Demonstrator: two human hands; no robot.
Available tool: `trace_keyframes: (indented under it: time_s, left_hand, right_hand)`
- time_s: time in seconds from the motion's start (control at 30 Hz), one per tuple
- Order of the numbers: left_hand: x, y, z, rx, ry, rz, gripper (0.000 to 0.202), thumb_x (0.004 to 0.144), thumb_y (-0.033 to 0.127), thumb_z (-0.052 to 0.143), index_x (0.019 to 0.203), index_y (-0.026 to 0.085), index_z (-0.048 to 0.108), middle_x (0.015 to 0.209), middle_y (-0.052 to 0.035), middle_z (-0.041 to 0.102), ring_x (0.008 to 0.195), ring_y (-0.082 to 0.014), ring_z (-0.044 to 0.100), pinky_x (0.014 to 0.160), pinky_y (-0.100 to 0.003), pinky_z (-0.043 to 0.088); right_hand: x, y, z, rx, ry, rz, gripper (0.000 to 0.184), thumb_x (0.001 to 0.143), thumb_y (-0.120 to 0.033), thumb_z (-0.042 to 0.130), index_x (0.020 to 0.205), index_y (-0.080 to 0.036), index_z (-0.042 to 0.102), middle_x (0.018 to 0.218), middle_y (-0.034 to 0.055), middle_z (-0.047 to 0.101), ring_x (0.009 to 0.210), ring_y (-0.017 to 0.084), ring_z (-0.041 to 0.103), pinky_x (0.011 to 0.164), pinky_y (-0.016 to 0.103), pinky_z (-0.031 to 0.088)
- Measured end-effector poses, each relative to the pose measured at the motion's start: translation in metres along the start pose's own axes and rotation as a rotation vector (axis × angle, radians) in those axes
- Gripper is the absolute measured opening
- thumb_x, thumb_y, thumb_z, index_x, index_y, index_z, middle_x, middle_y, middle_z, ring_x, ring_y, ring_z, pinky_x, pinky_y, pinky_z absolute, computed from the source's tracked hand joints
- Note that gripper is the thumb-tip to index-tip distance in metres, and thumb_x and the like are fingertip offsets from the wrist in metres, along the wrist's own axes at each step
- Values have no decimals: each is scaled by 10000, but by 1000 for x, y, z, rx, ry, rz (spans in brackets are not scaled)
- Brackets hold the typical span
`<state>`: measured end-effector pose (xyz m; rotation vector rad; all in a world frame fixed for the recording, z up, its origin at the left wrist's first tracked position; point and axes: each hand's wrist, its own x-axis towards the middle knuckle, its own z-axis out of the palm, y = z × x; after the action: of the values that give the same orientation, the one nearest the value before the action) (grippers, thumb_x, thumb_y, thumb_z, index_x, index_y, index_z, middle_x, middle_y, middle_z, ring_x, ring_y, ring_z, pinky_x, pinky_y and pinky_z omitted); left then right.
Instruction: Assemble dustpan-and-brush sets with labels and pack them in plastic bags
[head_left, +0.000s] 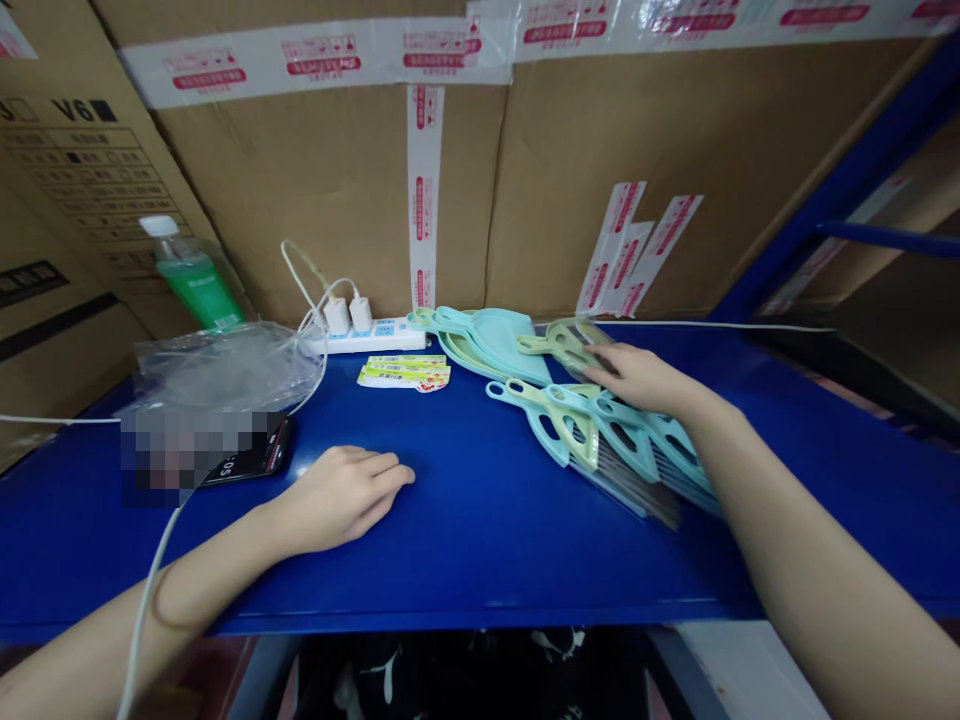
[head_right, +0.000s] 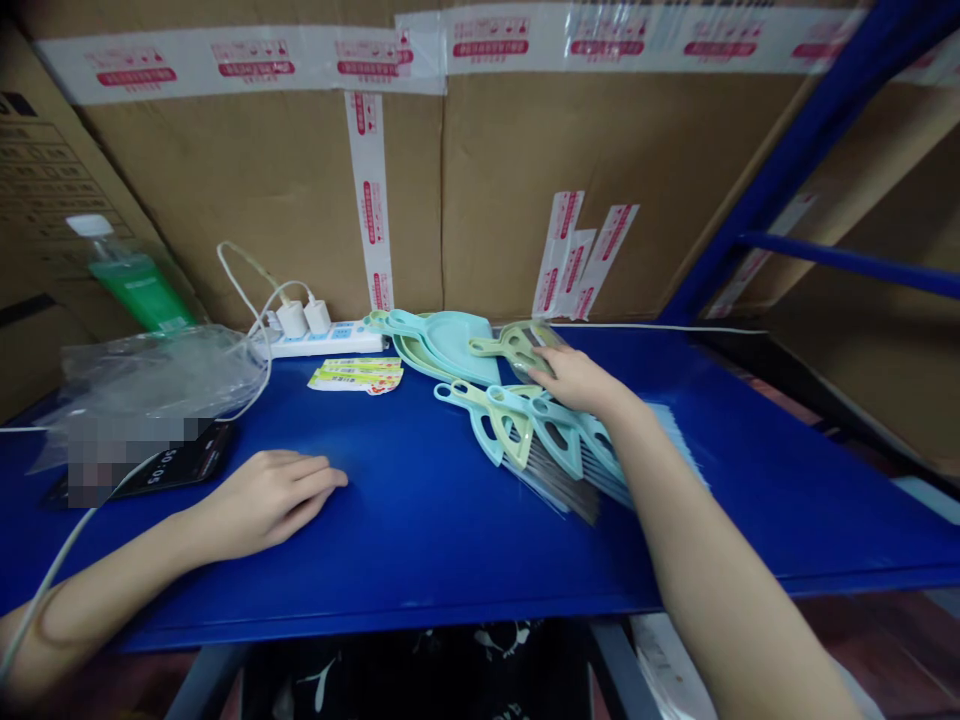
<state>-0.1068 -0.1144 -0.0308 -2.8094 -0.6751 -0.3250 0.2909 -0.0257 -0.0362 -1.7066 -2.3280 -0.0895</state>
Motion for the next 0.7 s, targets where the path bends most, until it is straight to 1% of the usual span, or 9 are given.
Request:
trace_keyframes:
  time_s: [0.1, 0.2, 0.27, 0.33, 0.43, 0.57, 0.63, 0.7]
  left_hand:
    - [6, -1, 3, -8, 33, 20, 248, 969, 167, 322, 1002, 185, 567, 750, 7, 634, 591, -128, 600, 574, -250, 450]
    - [13, 0, 3, 105, 47, 67, 260, 959, 155, 317, 1032, 174, 566, 722, 6, 621, 547, -135, 577, 537, -267, 431]
    - [18, 1, 2, 181, 61, 97, 264, 951, 140, 316, 1043, 166, 562, 707, 5, 613, 529, -142, 570, 523, -278, 426]
    - [22, 2, 2, 229, 71, 106, 262, 942, 128, 323, 1052, 158, 558, 709, 3, 612, 532, -146, 575, 523, -283, 429]
    - [31, 1, 3, 238, 96, 65, 257, 937, 127, 341, 1100, 145, 539, 748, -7, 621, 572, -148, 599, 539, -279, 442]
    - [47, 1, 8, 111, 156, -78, 273, 947, 163, 353, 1192, 149, 473, 872, -37, 637, 656, -155, 624, 573, -274, 476]
    - [56, 2, 12, -33, 182, -157, 288, 938, 171, 376, 1220, 157, 433, 966, -55, 630, 690, -146, 622, 597, -269, 497]
    - [66, 5, 17, -228, 223, -237, 338, 920, 169, 405, 1256, 154, 371, 982, -45, 612, 624, -107, 584, 604, -247, 512]
  right_hand:
    - [-3, -8, -11, -40, -38, 41, 471, 871, -447, 431, 1188, -167, 639, 1067, 153, 707, 1006, 338, 653, 857, 449, 514]
    - [-8, -21, -23, -56, -62, 50, 502, 861, -444, 438, 1222, -147, 620, 1133, 178, 680, 1022, 342, 647, 874, 455, 510]
    - [-12, -31, -30, -47, -66, 28, 532, 871, -454, 411, 1273, -153, 585, 1213, 166, 648, 1109, 333, 607, 924, 448, 490]
    - [-15, -40, -35, -31, -92, -29, 552, 874, -463, 387, 1297, -159, 568, 1261, 149, 626, 1165, 326, 573, 955, 457, 476]
    - [-19, -48, -41, -16, -132, -91, 554, 860, -465, 383, 1277, -165, 588, 1267, 138, 627, 1178, 321, 564, 973, 473, 465]
    - [-23, -50, -52, 26, -167, -24, 594, 815, -532, 424, 1213, -140, 627, 1255, 159, 629, 1175, 345, 558, 978, 478, 459]
    - [-26, -49, -59, 50, -199, 20, 580, 776, -558, 482, 1163, -157, 645, 1221, 154, 647, 1132, 353, 583, 940, 473, 483]
    - [-30, -47, -67, 76, -234, 68, 540, 721, -549, 566, 1103, -178, 656, 1175, 151, 667, 1075, 356, 611, 892, 464, 507]
